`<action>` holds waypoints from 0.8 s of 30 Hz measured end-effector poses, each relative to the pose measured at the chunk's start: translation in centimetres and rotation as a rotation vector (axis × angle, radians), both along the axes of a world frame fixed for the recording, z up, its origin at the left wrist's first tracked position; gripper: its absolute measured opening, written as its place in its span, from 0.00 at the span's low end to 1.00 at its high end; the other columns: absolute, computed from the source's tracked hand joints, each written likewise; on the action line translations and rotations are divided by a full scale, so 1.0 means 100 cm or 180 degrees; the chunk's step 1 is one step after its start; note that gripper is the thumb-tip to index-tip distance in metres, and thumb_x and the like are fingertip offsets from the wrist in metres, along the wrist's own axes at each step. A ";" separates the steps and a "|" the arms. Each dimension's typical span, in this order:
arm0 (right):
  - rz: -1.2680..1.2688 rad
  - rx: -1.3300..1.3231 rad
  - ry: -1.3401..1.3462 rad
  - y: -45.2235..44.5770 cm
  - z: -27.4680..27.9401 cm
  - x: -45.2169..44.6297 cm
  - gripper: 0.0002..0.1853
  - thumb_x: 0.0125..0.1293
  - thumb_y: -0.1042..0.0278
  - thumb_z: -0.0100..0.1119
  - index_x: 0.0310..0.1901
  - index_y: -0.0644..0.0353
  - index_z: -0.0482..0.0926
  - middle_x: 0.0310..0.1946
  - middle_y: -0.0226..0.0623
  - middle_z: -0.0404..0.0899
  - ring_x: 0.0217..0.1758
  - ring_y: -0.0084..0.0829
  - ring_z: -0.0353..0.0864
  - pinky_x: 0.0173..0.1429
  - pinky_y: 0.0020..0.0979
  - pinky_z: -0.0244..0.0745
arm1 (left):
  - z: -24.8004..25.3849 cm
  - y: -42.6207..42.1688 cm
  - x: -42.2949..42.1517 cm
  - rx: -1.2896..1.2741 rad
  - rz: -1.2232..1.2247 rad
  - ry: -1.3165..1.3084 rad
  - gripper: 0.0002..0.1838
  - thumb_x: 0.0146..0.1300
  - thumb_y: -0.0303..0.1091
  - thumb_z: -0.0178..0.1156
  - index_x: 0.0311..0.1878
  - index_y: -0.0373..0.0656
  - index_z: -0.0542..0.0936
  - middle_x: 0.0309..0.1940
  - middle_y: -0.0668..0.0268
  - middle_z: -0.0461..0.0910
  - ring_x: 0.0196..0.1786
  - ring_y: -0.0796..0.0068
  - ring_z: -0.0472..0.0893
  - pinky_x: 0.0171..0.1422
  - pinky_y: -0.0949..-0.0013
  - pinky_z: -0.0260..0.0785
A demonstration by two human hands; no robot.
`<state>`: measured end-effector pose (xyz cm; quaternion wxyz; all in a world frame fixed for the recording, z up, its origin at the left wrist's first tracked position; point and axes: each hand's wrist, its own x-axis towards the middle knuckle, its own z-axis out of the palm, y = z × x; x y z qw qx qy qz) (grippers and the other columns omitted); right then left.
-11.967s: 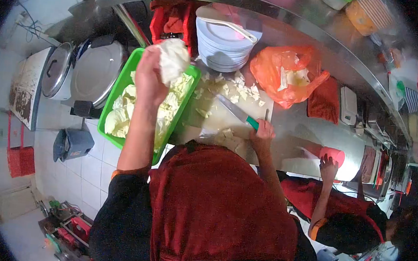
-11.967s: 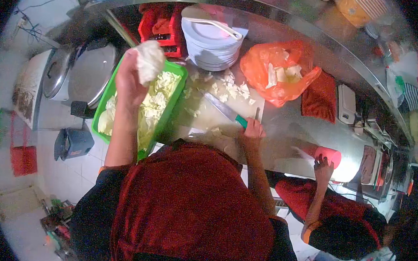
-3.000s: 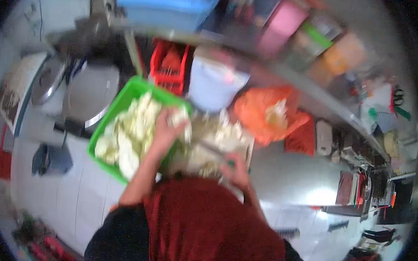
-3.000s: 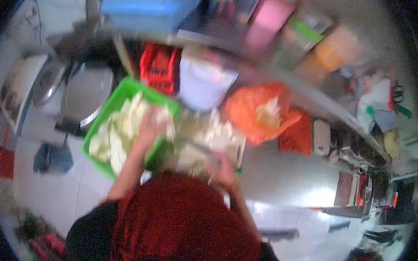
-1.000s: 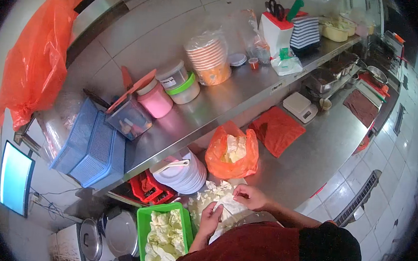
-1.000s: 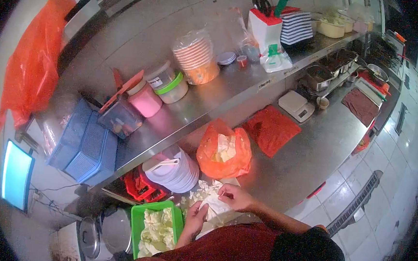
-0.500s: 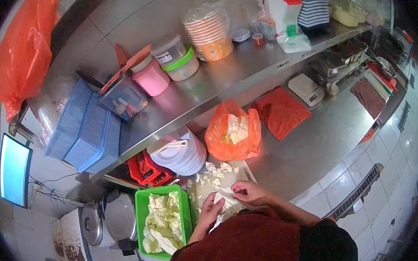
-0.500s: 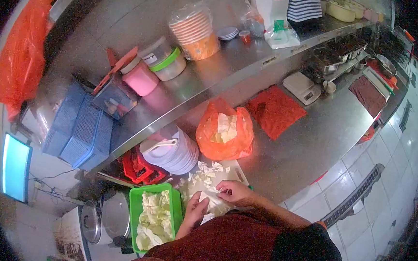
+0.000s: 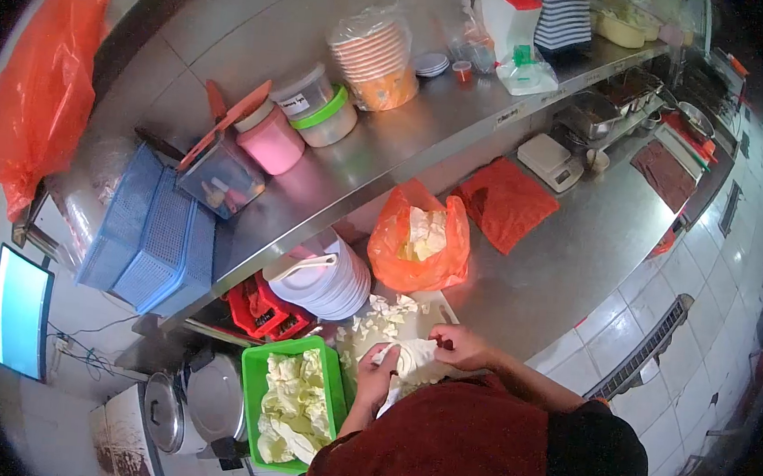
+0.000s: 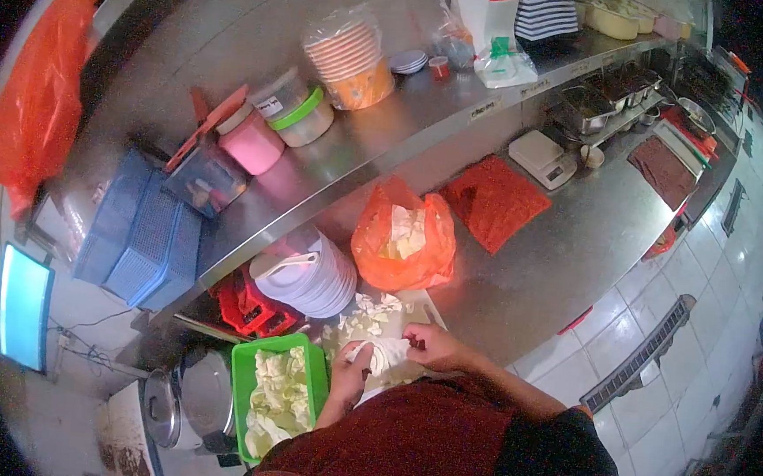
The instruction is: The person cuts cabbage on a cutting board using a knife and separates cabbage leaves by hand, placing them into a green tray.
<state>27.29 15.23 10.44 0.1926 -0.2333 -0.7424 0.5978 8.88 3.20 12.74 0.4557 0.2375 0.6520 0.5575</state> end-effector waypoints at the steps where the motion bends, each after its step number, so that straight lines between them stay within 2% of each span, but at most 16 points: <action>1: -0.0016 0.0124 -0.0178 -0.002 0.003 0.000 0.14 0.59 0.70 0.60 0.45 0.66 0.74 0.35 0.41 0.79 0.39 0.32 0.78 0.45 0.33 0.74 | -0.001 -0.002 0.001 -0.0004 0.0013 -0.0013 0.09 0.65 0.34 0.65 0.44 0.41 0.81 0.26 0.76 0.77 0.25 0.89 0.70 0.29 0.79 0.63; 2: -0.0009 0.0124 -0.0189 -0.004 0.004 -0.001 0.14 0.59 0.70 0.60 0.45 0.66 0.74 0.35 0.41 0.79 0.39 0.32 0.78 0.45 0.33 0.74 | -0.003 -0.003 0.000 -0.0002 -0.0188 0.0156 0.09 0.66 0.34 0.65 0.43 0.41 0.82 0.26 0.77 0.77 0.26 0.90 0.70 0.30 0.79 0.63; 4: 0.0024 0.0412 -0.0058 -0.006 0.005 -0.003 0.16 0.57 0.69 0.57 0.46 0.67 0.74 0.37 0.49 0.80 0.41 0.40 0.80 0.48 0.38 0.74 | -0.015 -0.002 -0.003 0.0029 -0.0377 0.0316 0.08 0.66 0.35 0.64 0.42 0.41 0.83 0.27 0.78 0.77 0.27 0.91 0.70 0.30 0.80 0.62; 5: 0.0038 0.0427 -0.0068 -0.005 0.002 -0.004 0.16 0.57 0.69 0.57 0.46 0.67 0.74 0.37 0.49 0.80 0.41 0.40 0.80 0.48 0.38 0.74 | -0.032 -0.002 -0.007 0.0112 -0.0537 0.0303 0.07 0.66 0.35 0.63 0.40 0.42 0.83 0.25 0.79 0.76 0.23 0.91 0.67 0.26 0.80 0.57; 6: 0.0215 0.0501 -0.0104 -0.004 -0.002 -0.007 0.16 0.57 0.68 0.56 0.46 0.68 0.74 0.38 0.52 0.80 0.42 0.44 0.80 0.50 0.39 0.74 | -0.027 0.000 -0.004 0.0192 -0.0695 0.0291 0.07 0.67 0.35 0.63 0.38 0.43 0.83 0.22 0.80 0.75 0.20 0.91 0.65 0.22 0.80 0.52; 8: 0.0405 0.0577 -0.0142 -0.003 -0.008 -0.008 0.17 0.57 0.68 0.56 0.46 0.68 0.74 0.40 0.54 0.80 0.44 0.47 0.80 0.52 0.40 0.73 | -0.016 -0.004 0.002 0.0240 -0.0704 0.0187 0.07 0.68 0.35 0.62 0.38 0.43 0.83 0.23 0.79 0.76 0.22 0.90 0.68 0.25 0.78 0.56; 10: 0.0428 0.0541 0.0041 -0.005 -0.009 -0.008 0.17 0.56 0.69 0.55 0.46 0.68 0.75 0.40 0.54 0.80 0.44 0.48 0.80 0.53 0.40 0.73 | -0.015 -0.005 0.006 0.0339 -0.0442 0.0146 0.09 0.68 0.36 0.61 0.42 0.40 0.83 0.28 0.78 0.79 0.28 0.89 0.71 0.32 0.77 0.63; 14: 0.0329 0.0505 0.0143 -0.008 -0.014 -0.005 0.17 0.55 0.69 0.55 0.46 0.68 0.76 0.42 0.55 0.80 0.45 0.49 0.80 0.53 0.40 0.73 | -0.007 -0.007 0.011 0.0274 -0.0102 -0.0073 0.10 0.69 0.38 0.61 0.41 0.41 0.83 0.29 0.75 0.81 0.29 0.86 0.73 0.34 0.75 0.65; 16: 0.0264 0.0584 -0.0015 -0.010 -0.015 -0.004 0.18 0.56 0.70 0.54 0.47 0.69 0.76 0.41 0.53 0.81 0.45 0.46 0.81 0.53 0.39 0.73 | -0.008 -0.010 0.009 -0.0074 0.0140 -0.0190 0.10 0.68 0.41 0.62 0.37 0.43 0.82 0.30 0.74 0.81 0.29 0.86 0.74 0.33 0.75 0.66; 20: 0.0433 0.0457 -0.0180 -0.011 -0.001 0.001 0.19 0.58 0.72 0.54 0.52 0.67 0.74 0.40 0.49 0.80 0.44 0.39 0.80 0.52 0.36 0.73 | -0.005 -0.010 0.011 -0.0039 0.0348 -0.0187 0.11 0.67 0.41 0.63 0.31 0.46 0.80 0.26 0.76 0.79 0.26 0.85 0.72 0.31 0.74 0.63; 22: 0.0157 0.0032 0.0172 -0.012 -0.008 -0.001 0.17 0.59 0.73 0.56 0.50 0.66 0.73 0.37 0.42 0.79 0.41 0.30 0.78 0.47 0.32 0.73 | -0.012 -0.012 0.007 -0.0458 0.0599 -0.0097 0.13 0.66 0.42 0.64 0.28 0.47 0.79 0.23 0.77 0.76 0.24 0.86 0.69 0.29 0.75 0.62; 23: 0.0239 0.0048 0.0155 -0.010 -0.009 0.000 0.17 0.59 0.73 0.56 0.50 0.66 0.73 0.37 0.42 0.79 0.41 0.30 0.78 0.47 0.32 0.73 | -0.013 -0.015 0.005 -0.0357 0.0476 -0.0090 0.14 0.66 0.43 0.64 0.27 0.47 0.78 0.22 0.76 0.75 0.23 0.85 0.69 0.29 0.75 0.62; 24: 0.0137 0.0032 -0.0053 -0.011 0.001 0.003 0.15 0.60 0.74 0.57 0.49 0.65 0.73 0.36 0.38 0.77 0.39 0.26 0.76 0.45 0.30 0.73 | -0.018 -0.019 0.004 -0.0348 0.0547 -0.0115 0.14 0.66 0.43 0.64 0.27 0.47 0.78 0.22 0.76 0.75 0.23 0.85 0.69 0.29 0.75 0.62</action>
